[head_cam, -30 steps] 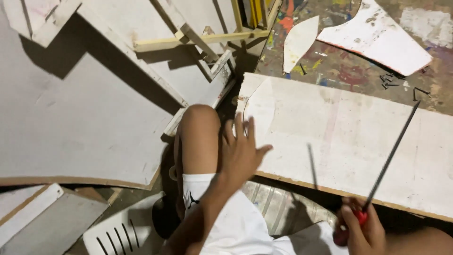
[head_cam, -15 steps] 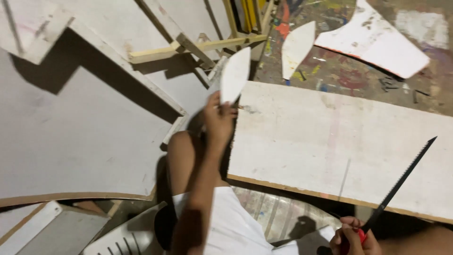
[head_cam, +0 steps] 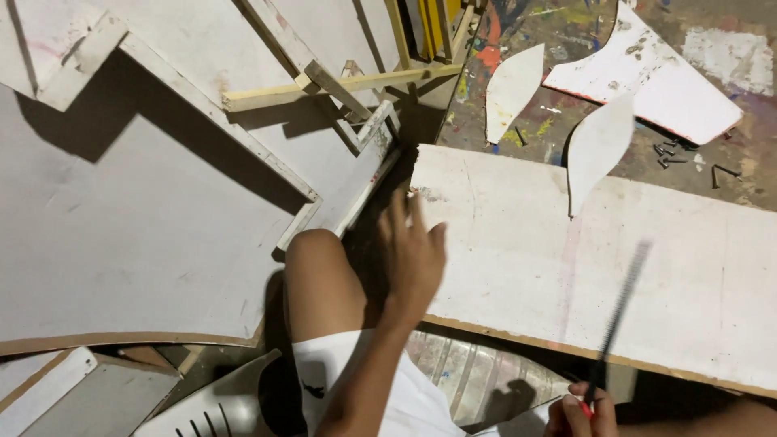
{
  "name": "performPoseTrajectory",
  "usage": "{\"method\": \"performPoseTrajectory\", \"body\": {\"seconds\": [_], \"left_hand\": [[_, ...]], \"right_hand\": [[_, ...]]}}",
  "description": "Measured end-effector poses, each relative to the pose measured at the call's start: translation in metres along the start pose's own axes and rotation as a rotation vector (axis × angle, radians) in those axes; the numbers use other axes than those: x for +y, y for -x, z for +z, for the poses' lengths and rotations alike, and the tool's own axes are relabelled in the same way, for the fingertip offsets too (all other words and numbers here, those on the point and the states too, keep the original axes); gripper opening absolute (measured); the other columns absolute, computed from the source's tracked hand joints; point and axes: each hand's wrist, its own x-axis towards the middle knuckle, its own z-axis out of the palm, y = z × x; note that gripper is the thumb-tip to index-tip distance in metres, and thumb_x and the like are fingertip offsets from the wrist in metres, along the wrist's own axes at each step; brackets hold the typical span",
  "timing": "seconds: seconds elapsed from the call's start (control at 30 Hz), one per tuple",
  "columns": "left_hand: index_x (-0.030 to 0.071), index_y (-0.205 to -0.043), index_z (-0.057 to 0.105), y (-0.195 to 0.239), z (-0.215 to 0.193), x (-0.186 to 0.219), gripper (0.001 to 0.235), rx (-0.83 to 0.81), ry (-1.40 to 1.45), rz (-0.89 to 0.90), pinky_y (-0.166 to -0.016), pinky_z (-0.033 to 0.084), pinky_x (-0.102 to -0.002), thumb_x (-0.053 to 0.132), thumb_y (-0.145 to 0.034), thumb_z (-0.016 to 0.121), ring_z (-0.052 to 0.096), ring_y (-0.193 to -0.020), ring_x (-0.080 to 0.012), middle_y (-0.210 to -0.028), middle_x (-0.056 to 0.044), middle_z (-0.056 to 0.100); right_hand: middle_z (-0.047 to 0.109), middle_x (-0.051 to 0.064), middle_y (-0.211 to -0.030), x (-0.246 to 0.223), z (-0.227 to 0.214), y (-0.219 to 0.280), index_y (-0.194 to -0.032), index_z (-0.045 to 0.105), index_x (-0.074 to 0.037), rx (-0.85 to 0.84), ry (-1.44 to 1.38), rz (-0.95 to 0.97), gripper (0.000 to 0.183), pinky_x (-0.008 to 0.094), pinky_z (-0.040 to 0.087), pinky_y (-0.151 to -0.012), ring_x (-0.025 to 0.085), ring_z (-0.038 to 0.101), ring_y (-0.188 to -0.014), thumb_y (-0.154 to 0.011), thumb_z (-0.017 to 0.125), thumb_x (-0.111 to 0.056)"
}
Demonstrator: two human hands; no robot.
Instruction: Cutting a thin white board using a hand saw while sitting on a low chair.
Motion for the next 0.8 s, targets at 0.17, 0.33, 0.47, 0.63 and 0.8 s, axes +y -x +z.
{"method": "performPoseTrajectory", "body": {"seconds": [0.17, 0.33, 0.47, 0.63, 0.8], "left_hand": [[0.005, -0.148, 0.046, 0.001, -0.007, -0.028, 0.065, -0.056, 0.127, -0.123, -0.097, 0.043, -0.056, 0.042, -0.097, 0.064, 0.052, -0.119, -0.0461, -0.14, -0.023, 0.054], [0.003, -0.151, 0.039, 0.0, -0.007, -0.03, 0.065, -0.09, 0.144, -0.115, -0.098, 0.039, -0.056, 0.033, -0.098, 0.063, 0.052, -0.117, -0.0501, -0.141, -0.024, 0.057], [0.005, -0.161, 0.022, -0.001, 0.004, -0.044, 0.085, -0.182, 0.253, -0.19, -0.11, 0.032, -0.06, 0.06, -0.098, 0.041, 0.04, -0.14, -0.0493, -0.158, -0.027, 0.041], [0.008, -0.162, 0.02, -0.004, 0.002, -0.045, 0.076, -0.212, 0.293, -0.182, -0.108, 0.036, -0.056, 0.045, -0.102, 0.049, 0.041, -0.139, -0.0478, -0.159, -0.026, 0.04], [0.008, -0.161, 0.02, -0.007, -0.003, -0.042, 0.074, -0.271, 0.312, -0.23, -0.109, 0.035, -0.056, 0.036, -0.101, 0.053, 0.038, -0.142, -0.0452, -0.161, -0.024, 0.037]], "right_hand": [[0.063, 0.006, -0.065, -0.085, 0.026, 0.016, -0.1, 0.066, -0.012, -0.04, 0.614, -0.19, 0.019, 0.032, 0.039, -0.059, 0.02, 0.055, -0.052, -0.105, 0.052, -0.023], [0.072, 0.012, -0.069, -0.13, 0.063, -0.026, -0.12, 0.061, -0.015, -0.366, 0.972, -0.192, 0.028, 0.037, 0.045, -0.065, 0.023, 0.062, -0.062, -0.103, 0.052, -0.035], [0.071, 0.015, -0.086, -0.183, 0.11, -0.006, -0.155, 0.043, -0.028, -0.457, 0.807, 0.013, 0.051, 0.04, 0.056, -0.05, 0.027, 0.059, -0.049, -0.105, 0.048, -0.023], [0.068, 0.015, -0.068, -0.167, 0.136, 0.003, -0.159, 0.046, -0.03, -0.504, 0.709, -0.047, 0.057, 0.033, 0.051, -0.063, 0.025, 0.06, -0.038, -0.103, 0.043, -0.021], [0.066, 0.013, -0.073, -0.166, 0.157, 0.012, -0.164, 0.041, -0.033, -0.471, 0.675, 0.007, 0.063, 0.034, 0.049, -0.064, 0.024, 0.057, -0.049, -0.103, 0.043, -0.019]]}}
